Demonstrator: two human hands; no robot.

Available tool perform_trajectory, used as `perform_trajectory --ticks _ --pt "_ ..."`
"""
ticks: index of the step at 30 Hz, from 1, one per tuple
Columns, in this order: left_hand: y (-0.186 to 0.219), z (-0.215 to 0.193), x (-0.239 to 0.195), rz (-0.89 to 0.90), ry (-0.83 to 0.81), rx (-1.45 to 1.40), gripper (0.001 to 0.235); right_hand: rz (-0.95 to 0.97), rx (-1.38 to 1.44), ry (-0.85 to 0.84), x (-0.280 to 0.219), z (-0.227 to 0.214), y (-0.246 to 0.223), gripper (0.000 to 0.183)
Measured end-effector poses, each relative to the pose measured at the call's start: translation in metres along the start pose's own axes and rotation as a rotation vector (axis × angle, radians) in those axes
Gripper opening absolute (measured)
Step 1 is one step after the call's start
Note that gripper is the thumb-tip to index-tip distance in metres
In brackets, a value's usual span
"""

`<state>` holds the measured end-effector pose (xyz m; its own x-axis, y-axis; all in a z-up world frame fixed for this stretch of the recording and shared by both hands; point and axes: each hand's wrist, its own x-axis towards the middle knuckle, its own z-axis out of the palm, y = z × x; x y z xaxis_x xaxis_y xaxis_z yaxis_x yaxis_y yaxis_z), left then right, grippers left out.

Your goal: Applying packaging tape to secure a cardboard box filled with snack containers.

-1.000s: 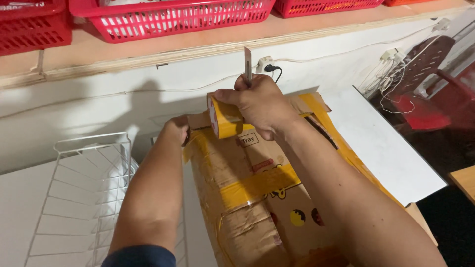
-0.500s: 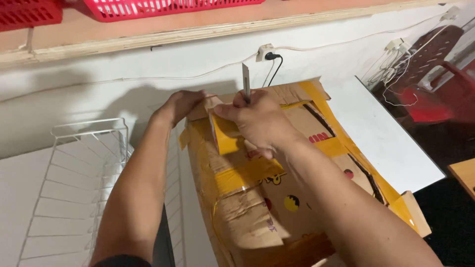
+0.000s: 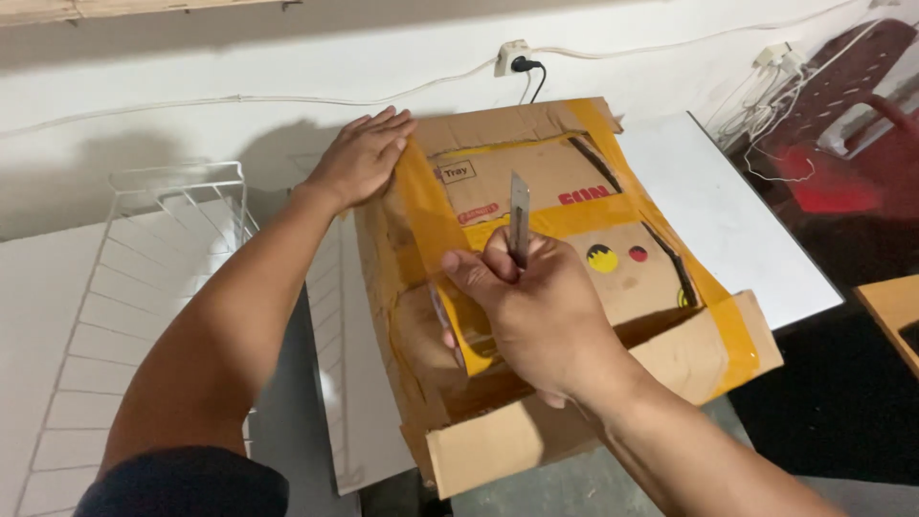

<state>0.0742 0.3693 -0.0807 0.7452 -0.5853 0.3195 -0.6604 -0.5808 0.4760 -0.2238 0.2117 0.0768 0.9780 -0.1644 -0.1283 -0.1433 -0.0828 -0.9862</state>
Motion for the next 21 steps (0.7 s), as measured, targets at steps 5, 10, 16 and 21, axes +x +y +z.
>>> perform_trajectory --ticks 5,10,16,21 --pt "0.031 0.009 -0.029 0.070 0.050 -0.053 0.059 0.009 0.260 -0.066 -0.047 -0.018 0.006 0.039" --pt "0.062 0.006 -0.053 0.013 0.053 -0.088 0.063 -0.126 0.534 -0.149 -0.082 -0.030 0.031 0.038" --pt "0.124 -0.020 -0.078 -0.152 -0.003 -0.137 0.066 -0.200 0.363 -0.072 -0.114 -0.039 0.057 0.048" --pt "0.161 -0.015 -0.139 -0.169 0.078 -0.243 0.058 -0.085 0.474 -0.027 -0.123 -0.038 0.062 0.040"
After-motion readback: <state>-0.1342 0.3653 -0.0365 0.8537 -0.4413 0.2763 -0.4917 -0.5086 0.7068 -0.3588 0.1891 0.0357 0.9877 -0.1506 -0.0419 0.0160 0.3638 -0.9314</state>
